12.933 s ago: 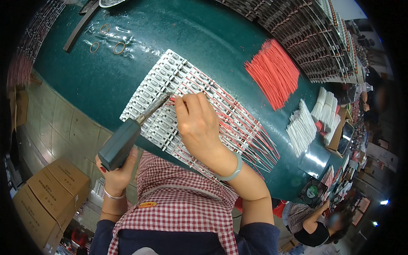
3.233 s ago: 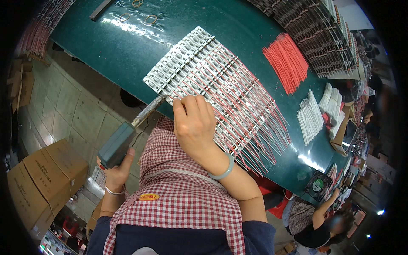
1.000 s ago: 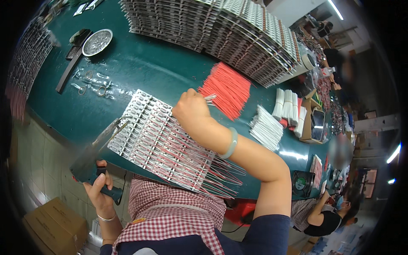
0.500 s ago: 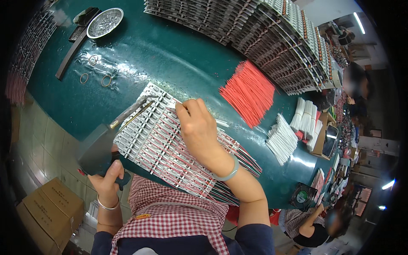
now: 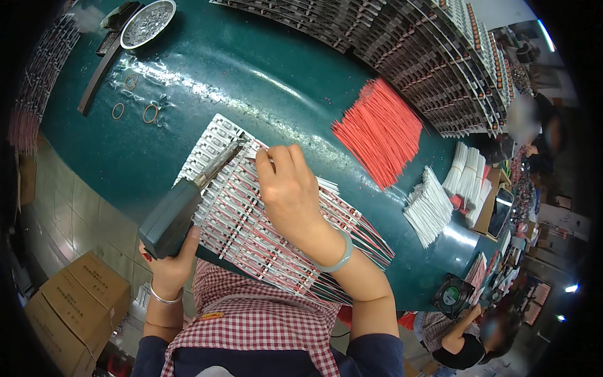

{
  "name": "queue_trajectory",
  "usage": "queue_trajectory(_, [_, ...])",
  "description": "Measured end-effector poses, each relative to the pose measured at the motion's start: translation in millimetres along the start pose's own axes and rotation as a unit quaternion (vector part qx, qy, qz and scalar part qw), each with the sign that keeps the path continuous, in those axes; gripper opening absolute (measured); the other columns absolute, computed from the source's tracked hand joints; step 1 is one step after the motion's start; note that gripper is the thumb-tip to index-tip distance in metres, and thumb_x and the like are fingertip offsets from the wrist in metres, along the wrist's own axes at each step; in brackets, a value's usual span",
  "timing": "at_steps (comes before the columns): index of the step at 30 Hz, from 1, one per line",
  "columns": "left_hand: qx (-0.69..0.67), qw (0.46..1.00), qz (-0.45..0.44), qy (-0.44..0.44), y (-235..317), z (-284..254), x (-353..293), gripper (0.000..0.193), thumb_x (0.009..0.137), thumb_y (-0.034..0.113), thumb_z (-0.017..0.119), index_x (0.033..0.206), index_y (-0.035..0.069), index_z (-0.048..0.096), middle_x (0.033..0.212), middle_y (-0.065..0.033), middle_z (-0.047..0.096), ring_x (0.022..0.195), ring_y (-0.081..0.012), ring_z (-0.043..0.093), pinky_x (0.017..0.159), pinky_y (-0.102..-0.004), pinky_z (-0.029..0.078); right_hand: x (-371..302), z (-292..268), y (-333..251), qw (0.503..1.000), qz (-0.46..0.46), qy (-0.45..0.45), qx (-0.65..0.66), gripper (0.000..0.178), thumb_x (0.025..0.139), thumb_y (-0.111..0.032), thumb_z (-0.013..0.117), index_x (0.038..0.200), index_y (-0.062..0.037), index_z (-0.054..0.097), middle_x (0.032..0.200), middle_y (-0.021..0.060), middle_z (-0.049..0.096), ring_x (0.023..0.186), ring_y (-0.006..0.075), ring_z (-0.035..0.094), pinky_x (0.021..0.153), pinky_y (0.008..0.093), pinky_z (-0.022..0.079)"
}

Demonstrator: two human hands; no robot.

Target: The person attaches red wires to a strip of electronic components on an assembly bench using a handheld soldering iron and solder.

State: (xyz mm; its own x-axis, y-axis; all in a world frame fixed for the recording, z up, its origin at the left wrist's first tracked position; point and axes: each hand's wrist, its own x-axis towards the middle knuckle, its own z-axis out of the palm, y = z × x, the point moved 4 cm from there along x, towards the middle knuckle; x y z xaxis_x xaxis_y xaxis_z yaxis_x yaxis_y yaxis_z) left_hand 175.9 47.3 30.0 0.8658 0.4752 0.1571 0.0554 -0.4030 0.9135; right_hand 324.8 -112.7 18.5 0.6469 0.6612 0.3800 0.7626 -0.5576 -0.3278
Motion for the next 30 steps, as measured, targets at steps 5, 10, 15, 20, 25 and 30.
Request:
queue_trajectory(5, [0.013, 1.000, 0.002, -0.013, 5.6, 2.4, 4.3, 0.018, 0.078, -0.004, 0.076, 0.094, -0.005, 0.070, 0.088, -0.0127, 0.068, 0.071, -0.0195, 0.066, 0.064, -0.0285, 0.052, -0.6, 0.6, -0.2, 1.000, -0.005, -0.005, 0.002, 0.034, 0.071, 0.004, 0.063, 0.104, 0.0063, 0.065, 0.096, 0.0141, 0.059, 0.088, 0.0289, 0.057, 0.069, 0.0362, 0.053])
queue_trajectory(10, [0.018, 1.000, 0.002, -0.020, 6.2, 4.8, 4.6, 0.017, 0.079, -0.004, 0.075, 0.095, -0.005, 0.070, 0.088, -0.0126, 0.068, 0.071, -0.0194, 0.064, 0.064, -0.0284, 0.051, -0.3, -0.3, -0.3, 1.000, -0.008, -0.003, -0.005, 0.033, 0.070, 0.004, 0.063, 0.103, 0.0060, 0.065, 0.095, 0.0139, 0.058, 0.088, 0.0286, 0.057, 0.069, 0.0359, 0.053])
queue_trajectory(15, [0.028, 0.999, 0.004, -0.025, 6.0, 5.4, 4.0, 0.017, 0.078, -0.005, 0.075, 0.095, -0.005, 0.070, 0.087, -0.0122, 0.067, 0.070, -0.0194, 0.064, 0.063, -0.0284, 0.050, 0.1, -0.3, -0.8, 1.000, -0.005, -0.003, -0.012, 0.032, 0.070, 0.004, 0.063, 0.102, 0.0060, 0.066, 0.093, 0.0138, 0.057, 0.087, 0.0285, 0.056, 0.068, 0.0357, 0.053])
queue_trajectory(20, [0.039, 0.999, 0.001, -0.022, 5.6, 3.1, 1.0, 0.019, 0.077, -0.005, 0.076, 0.094, -0.005, 0.070, 0.086, -0.0128, 0.068, 0.069, -0.0199, 0.065, 0.063, -0.0292, 0.051, 0.4, -0.2, -2.0, 1.000, -0.006, 0.000, -0.013, 0.031, 0.069, 0.004, 0.063, 0.100, 0.0067, 0.066, 0.093, 0.0140, 0.058, 0.087, 0.0283, 0.057, 0.067, 0.0352, 0.053])
queue_trajectory(25, [0.009, 1.000, -0.010, 0.004, 0.9, -0.1, -5.4, 0.021, 0.076, -0.004, 0.077, 0.095, -0.007, 0.071, 0.088, -0.0142, 0.070, 0.072, -0.0212, 0.068, 0.066, -0.0294, 0.053, 1.1, -2.0, -2.6, 1.000, 0.023, 0.003, -0.004, 0.032, 0.071, 0.009, 0.066, 0.103, 0.0037, 0.068, 0.092, 0.0135, 0.061, 0.083, 0.0288, 0.060, 0.068, 0.0381, 0.052])
queue_trajectory(30, [0.020, 0.999, -0.023, 0.015, 1.0, -4.2, -9.5, 0.025, 0.077, -0.002, 0.078, 0.100, -0.007, 0.071, 0.090, -0.0136, 0.072, 0.075, -0.0196, 0.070, 0.070, -0.0290, 0.056, -0.6, 1.1, -1.5, 1.000, 0.014, 0.000, -0.011, 0.032, 0.071, 0.005, 0.064, 0.102, 0.0051, 0.067, 0.092, 0.0133, 0.060, 0.085, 0.0280, 0.059, 0.067, 0.0369, 0.053])
